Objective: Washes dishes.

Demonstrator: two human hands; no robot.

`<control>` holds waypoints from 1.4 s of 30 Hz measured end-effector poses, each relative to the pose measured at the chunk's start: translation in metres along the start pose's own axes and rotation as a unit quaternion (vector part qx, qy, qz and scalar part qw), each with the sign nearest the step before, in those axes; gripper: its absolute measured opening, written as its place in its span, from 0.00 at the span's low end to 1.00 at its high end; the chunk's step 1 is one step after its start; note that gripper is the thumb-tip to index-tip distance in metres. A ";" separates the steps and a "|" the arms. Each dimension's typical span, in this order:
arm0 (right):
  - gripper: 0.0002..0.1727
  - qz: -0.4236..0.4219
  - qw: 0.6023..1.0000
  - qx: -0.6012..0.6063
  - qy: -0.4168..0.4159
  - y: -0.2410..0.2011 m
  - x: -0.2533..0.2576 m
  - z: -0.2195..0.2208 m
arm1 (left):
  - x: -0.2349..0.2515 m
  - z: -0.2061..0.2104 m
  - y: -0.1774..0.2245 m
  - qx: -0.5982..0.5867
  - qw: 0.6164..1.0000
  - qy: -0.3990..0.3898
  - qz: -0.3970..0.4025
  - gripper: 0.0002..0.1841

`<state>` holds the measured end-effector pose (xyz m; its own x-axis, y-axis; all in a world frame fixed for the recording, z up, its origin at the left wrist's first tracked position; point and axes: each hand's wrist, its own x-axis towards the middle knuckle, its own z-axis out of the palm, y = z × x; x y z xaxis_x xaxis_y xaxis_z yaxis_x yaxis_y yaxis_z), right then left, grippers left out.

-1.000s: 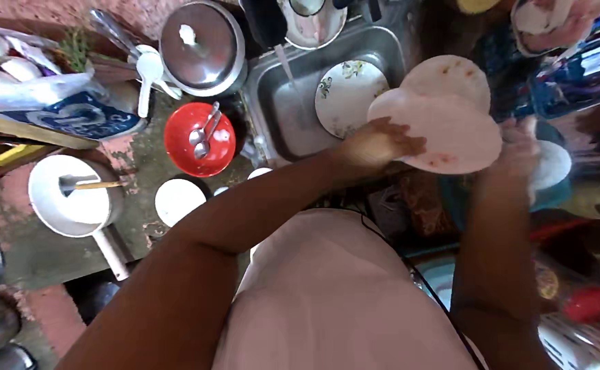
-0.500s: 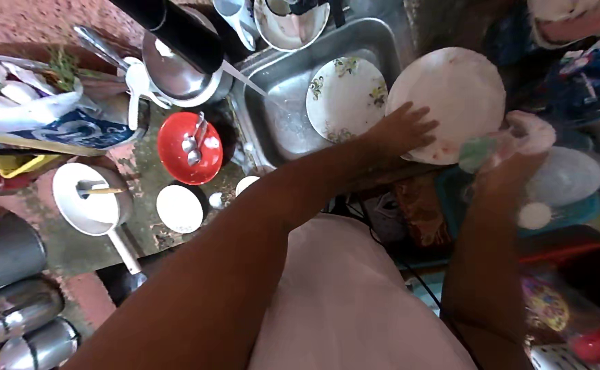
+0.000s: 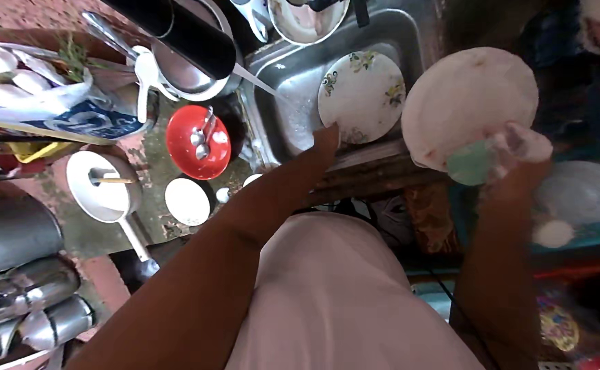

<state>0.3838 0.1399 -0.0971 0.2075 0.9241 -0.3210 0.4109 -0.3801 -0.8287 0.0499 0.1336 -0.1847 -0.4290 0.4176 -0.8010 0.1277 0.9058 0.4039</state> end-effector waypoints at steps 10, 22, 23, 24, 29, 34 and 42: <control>0.22 -0.051 0.999 0.002 -0.006 -0.011 -0.016 0.002 | 0.033 0.006 -0.010 -0.183 0.982 -0.034 -0.037 0.33; 0.29 0.053 0.974 0.025 -0.221 -0.024 -0.048 0.013 | 0.037 -0.078 -0.005 -0.227 0.963 -0.064 0.127 0.25; 0.30 0.054 0.971 0.010 -0.235 -0.029 -0.054 0.019 | 0.035 -0.089 -0.010 -0.199 0.966 -0.060 0.153 0.24; 0.30 0.050 0.968 0.000 -0.245 -0.034 -0.059 0.026 | 0.034 -0.100 -0.014 -0.170 0.967 -0.053 0.182 0.23; 0.21 -0.022 0.966 -0.044 -0.254 -0.062 -0.083 0.079 | 0.024 -0.155 -0.038 -0.053 0.944 0.010 0.327 0.17; 0.15 -0.205 0.929 -0.171 -0.256 -0.108 -0.133 0.171 | -0.004 -0.217 -0.057 -0.001 0.923 0.070 0.379 0.15; 0.13 -0.459 0.713 -0.340 -0.408 -0.116 -0.219 0.310 | -0.031 -0.286 -0.091 -0.273 0.910 0.030 0.309 0.11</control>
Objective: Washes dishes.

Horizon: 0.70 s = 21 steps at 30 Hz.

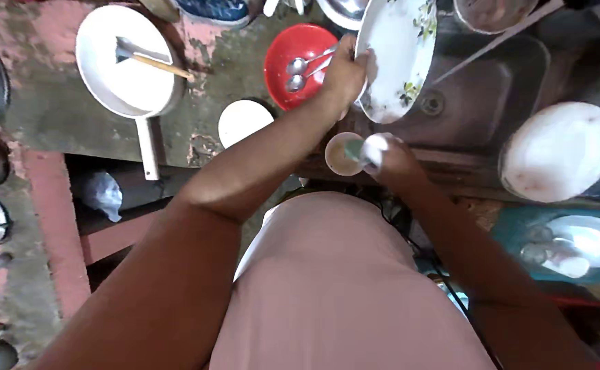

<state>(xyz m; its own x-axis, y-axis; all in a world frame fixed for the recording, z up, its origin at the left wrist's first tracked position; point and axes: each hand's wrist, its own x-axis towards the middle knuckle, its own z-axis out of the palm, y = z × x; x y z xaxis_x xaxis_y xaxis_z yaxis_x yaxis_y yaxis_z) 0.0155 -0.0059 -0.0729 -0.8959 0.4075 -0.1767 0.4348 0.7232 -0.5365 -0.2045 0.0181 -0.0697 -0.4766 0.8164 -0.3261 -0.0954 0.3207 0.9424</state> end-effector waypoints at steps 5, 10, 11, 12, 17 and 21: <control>0.12 -0.027 0.991 -0.097 -0.093 -0.017 0.013 0.055 | -0.016 -0.040 0.011 -0.114 0.992 -0.012 -0.057 0.19; 0.12 0.046 0.976 -0.148 -0.150 -0.026 0.019 0.077 | -0.035 -0.080 0.020 -0.149 0.984 -0.041 -0.083 0.17; 0.14 0.064 0.981 -0.135 -0.124 -0.029 0.015 0.071 | -0.038 -0.087 0.021 -0.158 0.983 -0.044 -0.084 0.18; 0.15 0.084 0.988 -0.111 -0.074 -0.033 0.008 0.062 | -0.040 -0.094 0.020 -0.160 0.983 -0.045 -0.076 0.19; 0.17 0.147 0.917 0.097 0.357 -0.008 -0.023 0.020 | -0.056 -0.126 0.013 -0.181 0.982 -0.046 0.010 0.27; 0.21 0.159 0.789 0.470 0.363 0.006 -0.014 -0.024 | -0.080 -0.125 0.003 -0.205 0.978 -0.042 -0.029 0.29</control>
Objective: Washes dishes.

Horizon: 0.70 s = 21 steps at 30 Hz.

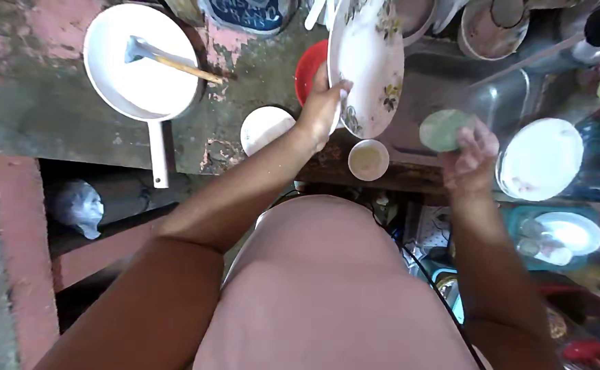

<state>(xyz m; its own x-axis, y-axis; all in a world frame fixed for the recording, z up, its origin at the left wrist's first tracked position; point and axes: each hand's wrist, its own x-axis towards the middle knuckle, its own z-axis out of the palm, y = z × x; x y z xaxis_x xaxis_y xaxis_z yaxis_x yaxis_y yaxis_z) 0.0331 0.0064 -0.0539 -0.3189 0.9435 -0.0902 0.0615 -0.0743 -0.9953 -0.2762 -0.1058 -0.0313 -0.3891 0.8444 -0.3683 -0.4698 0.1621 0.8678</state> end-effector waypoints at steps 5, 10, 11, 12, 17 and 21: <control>0.15 0.003 0.999 0.026 -0.032 -0.027 0.026 0.032 | -0.038 0.028 -0.020 -0.018 0.995 -0.007 -0.099 0.29; 0.16 -0.230 0.899 -0.361 -0.094 -0.032 0.026 0.076 | -0.057 0.054 -0.048 -0.030 0.997 -0.044 -0.055 0.29; 0.16 -0.236 0.872 -0.401 -0.150 -0.034 0.018 0.083 | -0.058 0.057 -0.052 -0.035 0.998 -0.038 -0.030 0.28; 0.18 -0.224 0.850 -0.431 -0.203 -0.036 0.010 0.084 | -0.059 0.059 -0.055 -0.035 0.999 -0.027 -0.007 0.28; 0.22 -0.146 0.810 -0.520 -0.228 -0.032 0.049 0.066 | -0.069 0.064 -0.070 -0.025 0.999 0.008 0.039 0.26; 0.32 -0.145 0.818 -0.481 -0.279 -0.050 0.032 0.096 | -0.070 0.083 -0.085 -0.013 0.997 0.039 0.064 0.27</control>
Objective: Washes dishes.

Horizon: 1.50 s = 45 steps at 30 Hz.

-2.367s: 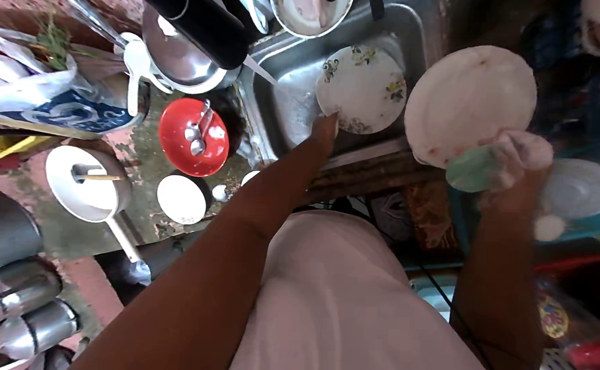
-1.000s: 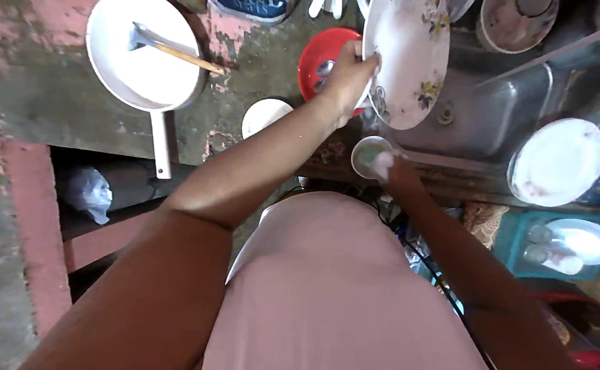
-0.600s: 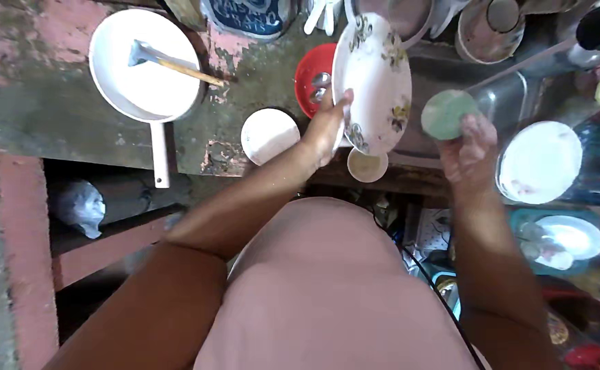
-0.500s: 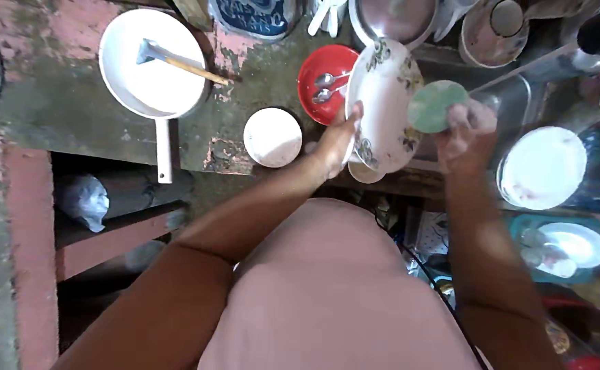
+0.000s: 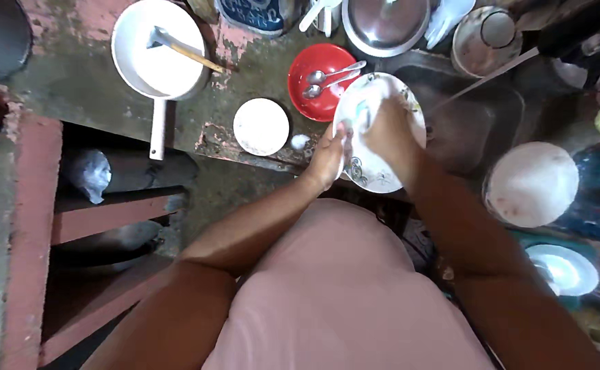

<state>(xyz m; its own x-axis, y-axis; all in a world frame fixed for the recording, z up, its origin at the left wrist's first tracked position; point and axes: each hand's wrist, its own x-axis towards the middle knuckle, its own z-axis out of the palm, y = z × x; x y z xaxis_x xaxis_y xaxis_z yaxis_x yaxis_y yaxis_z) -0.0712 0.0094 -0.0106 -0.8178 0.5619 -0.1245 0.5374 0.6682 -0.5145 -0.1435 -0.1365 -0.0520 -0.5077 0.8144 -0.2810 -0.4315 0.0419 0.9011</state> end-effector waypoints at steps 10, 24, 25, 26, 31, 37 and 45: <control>0.32 -0.013 1.000 0.003 0.001 0.022 0.021 0.000 | -0.008 0.006 0.000 0.045 0.996 0.067 0.039 0.27; 0.28 -0.085 0.996 -0.022 0.009 -0.015 -0.002 0.026 | 0.011 -0.011 0.014 0.116 0.987 0.092 0.067 0.28; 0.32 -0.091 0.996 -0.003 -0.014 -0.013 -0.007 0.033 | 0.014 -0.021 0.018 0.126 0.984 0.095 0.078 0.27; 0.37 -0.093 0.995 0.015 -0.035 -0.009 -0.012 0.040 | 0.017 -0.029 0.023 0.130 0.983 0.098 0.084 0.27; 0.28 -0.069 0.992 0.040 -0.101 0.021 -0.020 0.060 | 0.027 -0.058 0.036 0.102 0.988 0.106 0.057 0.25; 0.31 0.108 0.988 -0.014 -0.109 0.038 -0.011 0.046 | 0.052 -0.089 0.051 0.058 0.994 0.091 0.003 0.26; 0.18 0.132 0.982 -0.062 -0.121 0.024 -0.040 0.090 | 0.095 -0.153 0.101 0.072 0.988 0.107 0.085 0.23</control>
<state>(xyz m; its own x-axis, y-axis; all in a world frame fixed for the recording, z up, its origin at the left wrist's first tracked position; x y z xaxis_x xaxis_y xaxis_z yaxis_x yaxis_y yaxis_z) -0.0441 -0.0410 -0.0940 -0.6637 0.6014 -0.4447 0.7458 0.5772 -0.3326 -0.3492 -0.1430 -0.0382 -0.7160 0.6771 -0.1702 -0.2237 0.0084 0.9746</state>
